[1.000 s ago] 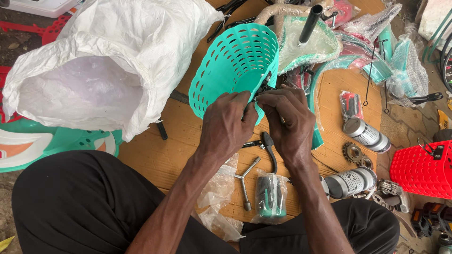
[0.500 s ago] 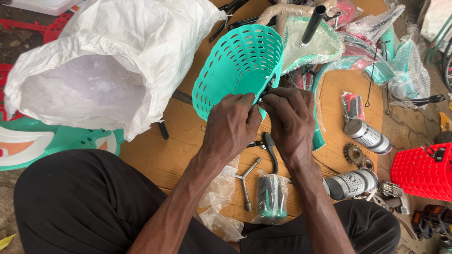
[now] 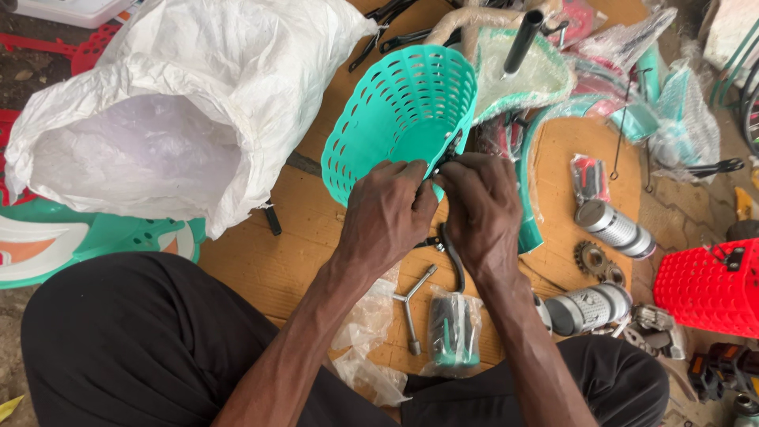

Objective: The person assembles a metal bracket onto a red plastic basket using a T-handle wrench, then switches to a teal plastic basket. They unpack small hardware from a plastic bag, attach the bracket to the teal basket, and tighten the nuts with the wrench.

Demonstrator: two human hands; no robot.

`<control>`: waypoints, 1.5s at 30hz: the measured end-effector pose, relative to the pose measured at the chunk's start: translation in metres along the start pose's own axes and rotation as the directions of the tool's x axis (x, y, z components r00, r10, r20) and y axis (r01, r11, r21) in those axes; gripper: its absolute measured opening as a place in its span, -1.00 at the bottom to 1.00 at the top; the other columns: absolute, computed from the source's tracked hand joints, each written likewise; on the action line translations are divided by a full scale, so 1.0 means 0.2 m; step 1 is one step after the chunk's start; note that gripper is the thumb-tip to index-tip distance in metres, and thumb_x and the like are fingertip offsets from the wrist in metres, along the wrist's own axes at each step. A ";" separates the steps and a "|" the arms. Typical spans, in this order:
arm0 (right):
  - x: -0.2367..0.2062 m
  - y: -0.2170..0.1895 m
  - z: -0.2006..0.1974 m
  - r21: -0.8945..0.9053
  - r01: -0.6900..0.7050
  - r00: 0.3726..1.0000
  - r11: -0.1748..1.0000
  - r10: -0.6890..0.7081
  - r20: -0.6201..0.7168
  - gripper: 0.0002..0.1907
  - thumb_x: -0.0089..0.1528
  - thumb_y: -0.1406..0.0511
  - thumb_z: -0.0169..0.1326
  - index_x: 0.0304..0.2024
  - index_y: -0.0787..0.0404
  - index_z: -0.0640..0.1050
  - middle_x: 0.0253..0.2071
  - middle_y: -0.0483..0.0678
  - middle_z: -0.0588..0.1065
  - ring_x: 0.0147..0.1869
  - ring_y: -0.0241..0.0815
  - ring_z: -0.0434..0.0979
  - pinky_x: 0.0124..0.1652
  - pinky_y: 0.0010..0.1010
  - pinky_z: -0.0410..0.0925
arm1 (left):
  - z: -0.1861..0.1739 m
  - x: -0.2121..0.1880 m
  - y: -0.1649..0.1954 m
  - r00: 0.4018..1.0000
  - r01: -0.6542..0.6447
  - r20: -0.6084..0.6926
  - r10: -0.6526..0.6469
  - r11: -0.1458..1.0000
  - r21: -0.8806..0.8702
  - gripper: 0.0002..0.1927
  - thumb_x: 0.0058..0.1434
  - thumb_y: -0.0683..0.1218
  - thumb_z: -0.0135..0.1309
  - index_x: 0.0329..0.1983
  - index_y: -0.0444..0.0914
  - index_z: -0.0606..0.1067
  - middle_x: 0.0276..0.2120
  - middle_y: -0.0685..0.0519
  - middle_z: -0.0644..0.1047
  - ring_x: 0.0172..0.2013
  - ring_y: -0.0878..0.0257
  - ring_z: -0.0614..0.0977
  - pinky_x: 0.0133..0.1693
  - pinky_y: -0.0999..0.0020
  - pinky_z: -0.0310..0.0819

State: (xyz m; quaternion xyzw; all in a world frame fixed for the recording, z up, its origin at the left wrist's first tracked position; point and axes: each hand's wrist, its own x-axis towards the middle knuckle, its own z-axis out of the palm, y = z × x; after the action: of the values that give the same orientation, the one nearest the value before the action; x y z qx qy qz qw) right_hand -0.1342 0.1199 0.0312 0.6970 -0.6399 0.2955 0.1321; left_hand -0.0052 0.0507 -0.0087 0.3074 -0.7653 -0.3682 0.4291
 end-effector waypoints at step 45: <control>-0.03 -0.03 -0.02 -0.118 -0.018 0.999 0.993 0.021 0.029 -0.81 0.17 0.53 0.21 -0.18 0.26 0.58 -0.15 0.00 0.51 -0.08 0.01 0.55 -0.13 -0.21 0.42 | 0.05 -0.03 -0.01 0.999 -0.054 -0.003 0.054 0.999 0.004 -0.86 0.22 -0.18 0.11 -0.33 -0.40 0.47 -0.43 -0.21 0.52 -0.29 -0.17 0.58 -0.25 -0.05 0.46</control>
State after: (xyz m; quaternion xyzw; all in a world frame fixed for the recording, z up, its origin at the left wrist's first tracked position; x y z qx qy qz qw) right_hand -0.1295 0.1288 0.0323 0.6859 -0.6650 0.2480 0.1607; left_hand -0.0107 0.0575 -0.0157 0.2881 -0.7734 -0.3545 0.4397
